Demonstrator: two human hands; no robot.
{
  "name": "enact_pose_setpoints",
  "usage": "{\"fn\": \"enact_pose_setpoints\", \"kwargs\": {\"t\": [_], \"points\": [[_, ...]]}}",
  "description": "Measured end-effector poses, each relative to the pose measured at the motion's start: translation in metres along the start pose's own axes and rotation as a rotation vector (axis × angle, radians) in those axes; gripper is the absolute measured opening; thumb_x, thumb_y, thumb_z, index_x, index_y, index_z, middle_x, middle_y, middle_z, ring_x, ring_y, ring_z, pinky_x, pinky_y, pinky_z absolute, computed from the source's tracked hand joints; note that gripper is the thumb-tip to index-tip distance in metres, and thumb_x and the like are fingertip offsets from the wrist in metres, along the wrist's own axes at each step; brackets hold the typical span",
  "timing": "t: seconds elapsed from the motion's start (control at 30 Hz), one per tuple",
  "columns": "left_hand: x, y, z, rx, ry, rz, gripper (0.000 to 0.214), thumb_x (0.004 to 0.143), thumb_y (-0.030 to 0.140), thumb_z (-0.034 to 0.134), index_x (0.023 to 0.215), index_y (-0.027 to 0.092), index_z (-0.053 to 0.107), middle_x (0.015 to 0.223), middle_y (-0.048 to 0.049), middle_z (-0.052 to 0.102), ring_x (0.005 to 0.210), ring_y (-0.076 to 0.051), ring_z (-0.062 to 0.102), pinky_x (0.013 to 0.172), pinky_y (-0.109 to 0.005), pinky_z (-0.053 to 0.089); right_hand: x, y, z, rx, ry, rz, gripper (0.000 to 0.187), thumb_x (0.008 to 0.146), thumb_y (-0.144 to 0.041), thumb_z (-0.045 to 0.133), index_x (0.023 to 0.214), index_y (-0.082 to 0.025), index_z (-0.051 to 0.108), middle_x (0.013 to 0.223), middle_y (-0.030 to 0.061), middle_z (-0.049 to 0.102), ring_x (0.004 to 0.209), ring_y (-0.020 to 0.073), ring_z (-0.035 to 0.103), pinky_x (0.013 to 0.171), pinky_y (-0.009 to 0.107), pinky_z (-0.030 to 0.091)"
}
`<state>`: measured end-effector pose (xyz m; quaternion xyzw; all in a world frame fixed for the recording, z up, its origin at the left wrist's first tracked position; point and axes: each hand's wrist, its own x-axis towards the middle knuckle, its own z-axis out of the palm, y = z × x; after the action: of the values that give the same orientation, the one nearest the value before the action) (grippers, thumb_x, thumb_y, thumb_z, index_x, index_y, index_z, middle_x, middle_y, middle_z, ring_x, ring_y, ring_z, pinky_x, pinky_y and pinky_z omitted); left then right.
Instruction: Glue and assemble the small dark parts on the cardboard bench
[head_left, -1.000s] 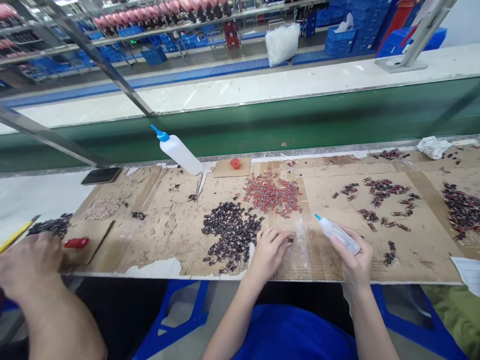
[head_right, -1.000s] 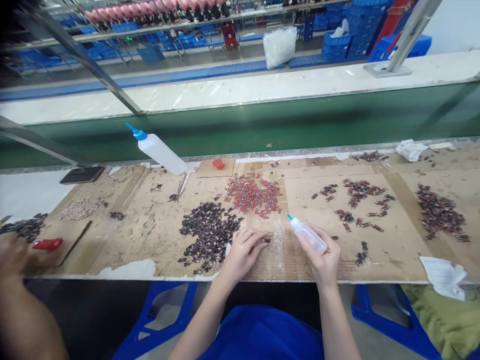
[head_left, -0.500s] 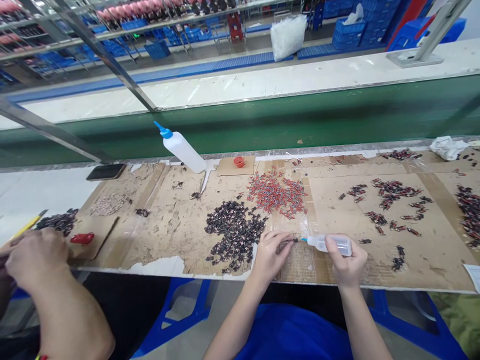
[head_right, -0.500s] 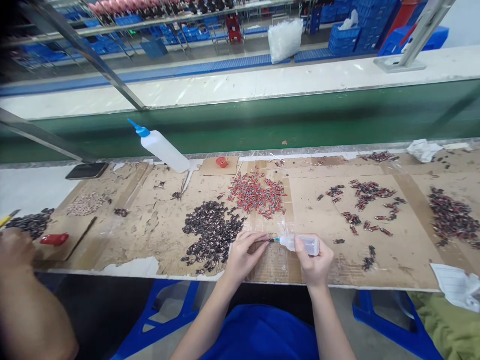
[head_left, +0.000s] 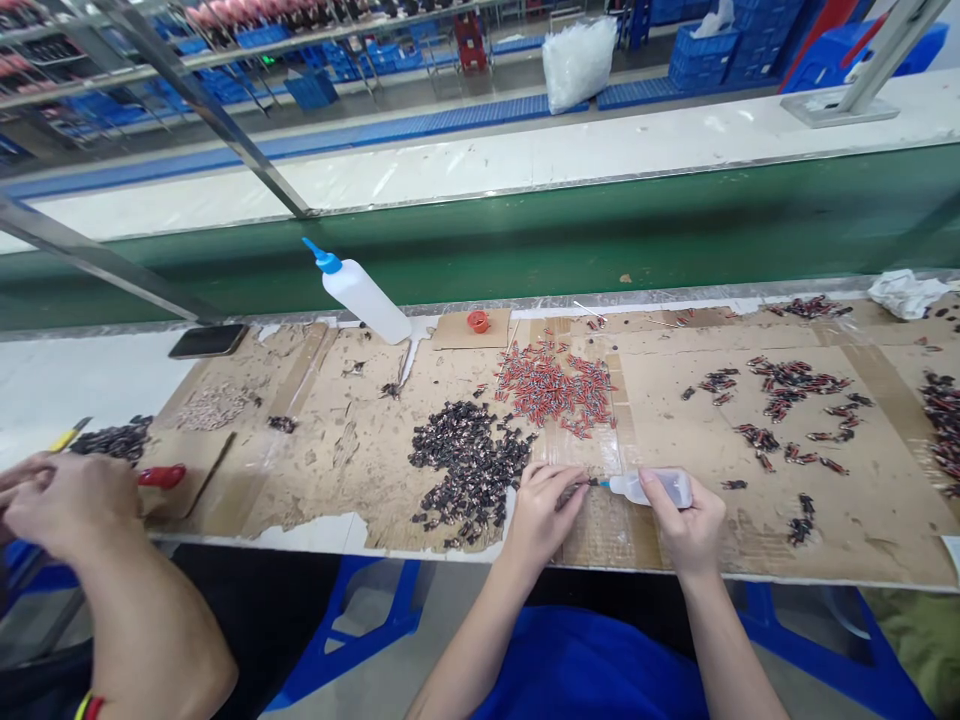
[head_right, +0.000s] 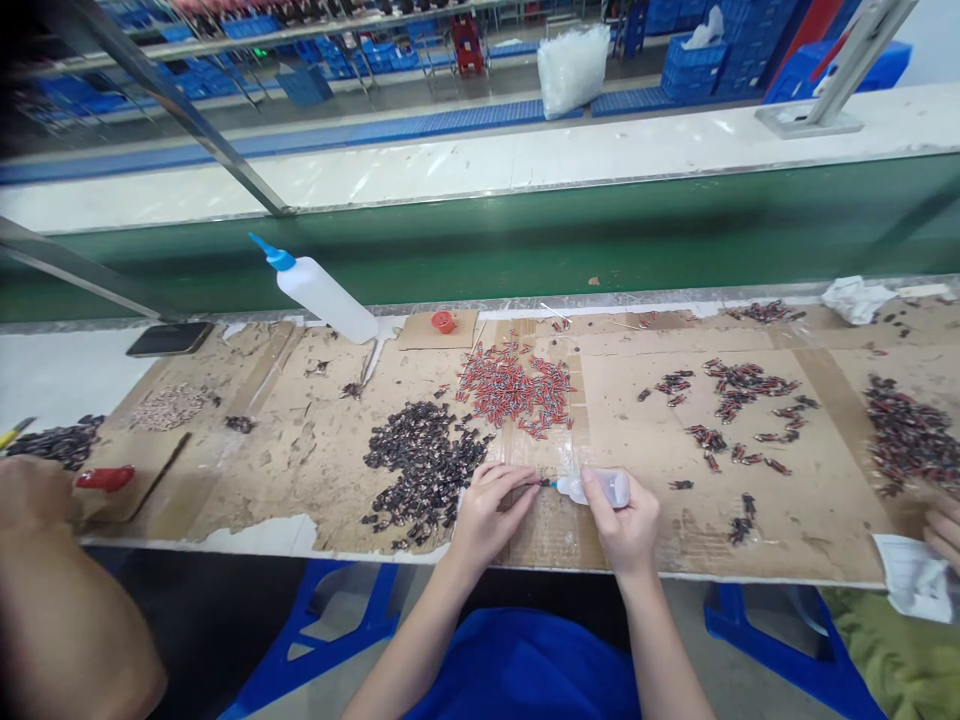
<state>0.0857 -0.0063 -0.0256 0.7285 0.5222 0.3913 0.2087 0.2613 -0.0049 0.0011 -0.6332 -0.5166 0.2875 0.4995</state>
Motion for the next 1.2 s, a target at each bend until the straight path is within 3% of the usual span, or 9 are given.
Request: {"fn": "enact_pose_setpoints", "kwargs": {"t": [0.27, 0.7, 0.8, 0.9, 1.0, 1.1, 1.2], "points": [[0.001, 0.001, 0.0, 0.017, 0.012, 0.003, 0.011, 0.088, 0.02, 0.059, 0.092, 0.022, 0.069, 0.088, -0.0032, 0.077, 0.082, -0.017, 0.07, 0.089, -0.038, 0.046, 0.0, 0.001, 0.0, -0.027, 0.069, -0.01, 0.036, 0.076, -0.046, 0.065, 0.055, -0.017, 0.063, 0.047, 0.0002, 0.057, 0.043, 0.0129, 0.05, 0.042, 0.024, 0.04], [0.001, 0.002, -0.001, 0.031, 0.024, 0.023, 0.01, 0.086, 0.015, 0.062, 0.09, 0.022, 0.067, 0.087, -0.0013, 0.077, 0.08, -0.016, 0.071, 0.09, -0.038, 0.041, 0.002, -0.004, 0.002, 0.024, 0.052, 0.03, 0.033, 0.073, -0.043, 0.066, 0.052, -0.018, 0.061, 0.047, -0.0001, 0.056, 0.044, 0.0134, 0.05, 0.044, 0.024, 0.04], [0.0, 0.001, 0.0, 0.038, 0.023, 0.027, 0.01, 0.085, 0.015, 0.062, 0.091, 0.022, 0.067, 0.087, -0.0011, 0.077, 0.081, -0.016, 0.071, 0.091, -0.038, 0.04, 0.001, 0.001, 0.001, 0.062, 0.108, 0.065, 0.029, 0.071, -0.04, 0.069, 0.054, -0.017, 0.062, 0.048, -0.0002, 0.057, 0.045, 0.013, 0.051, 0.045, 0.024, 0.041], [-0.001, 0.003, -0.001, 0.047, 0.011, 0.014, 0.01, 0.085, 0.015, 0.063, 0.091, 0.022, 0.067, 0.089, -0.0016, 0.077, 0.083, -0.017, 0.071, 0.092, -0.038, 0.04, 0.002, 0.008, -0.002, 0.177, 0.252, 0.088, 0.028, 0.07, -0.041, 0.071, 0.061, -0.016, 0.064, 0.051, -0.0003, 0.058, 0.046, 0.0128, 0.051, 0.047, 0.025, 0.041], [0.001, 0.006, -0.006, 0.048, -0.042, -0.023, 0.012, 0.084, 0.016, 0.065, 0.093, 0.023, 0.067, 0.092, -0.0015, 0.077, 0.085, -0.017, 0.07, 0.095, -0.041, 0.038, 0.007, 0.011, -0.004, 0.275, 0.343, 0.084, 0.03, 0.067, -0.041, 0.075, 0.079, -0.015, 0.067, 0.067, 0.0027, 0.066, 0.058, 0.016, 0.06, 0.055, 0.029, 0.048], [0.014, 0.01, -0.015, 0.078, -0.086, -0.049, 0.014, 0.083, 0.02, 0.067, 0.096, 0.023, 0.068, 0.095, -0.0021, 0.076, 0.088, -0.019, 0.068, 0.097, -0.043, 0.038, 0.014, 0.013, -0.007, 0.295, 0.341, 0.064, 0.041, 0.057, -0.036, 0.083, 0.088, -0.017, 0.063, 0.084, 0.0058, 0.069, 0.076, 0.0208, 0.066, 0.072, 0.036, 0.054], [0.036, 0.01, -0.023, 0.182, -0.044, -0.093, 0.011, 0.083, 0.021, 0.066, 0.093, 0.023, 0.07, 0.096, -0.0037, 0.074, 0.101, -0.022, 0.061, 0.095, -0.042, 0.04, 0.021, 0.017, -0.008, 0.302, 0.313, 0.035, 0.048, 0.053, -0.033, 0.085, 0.09, -0.02, 0.058, 0.092, 0.0063, 0.069, 0.089, 0.023, 0.067, 0.088, 0.043, 0.052]]}}
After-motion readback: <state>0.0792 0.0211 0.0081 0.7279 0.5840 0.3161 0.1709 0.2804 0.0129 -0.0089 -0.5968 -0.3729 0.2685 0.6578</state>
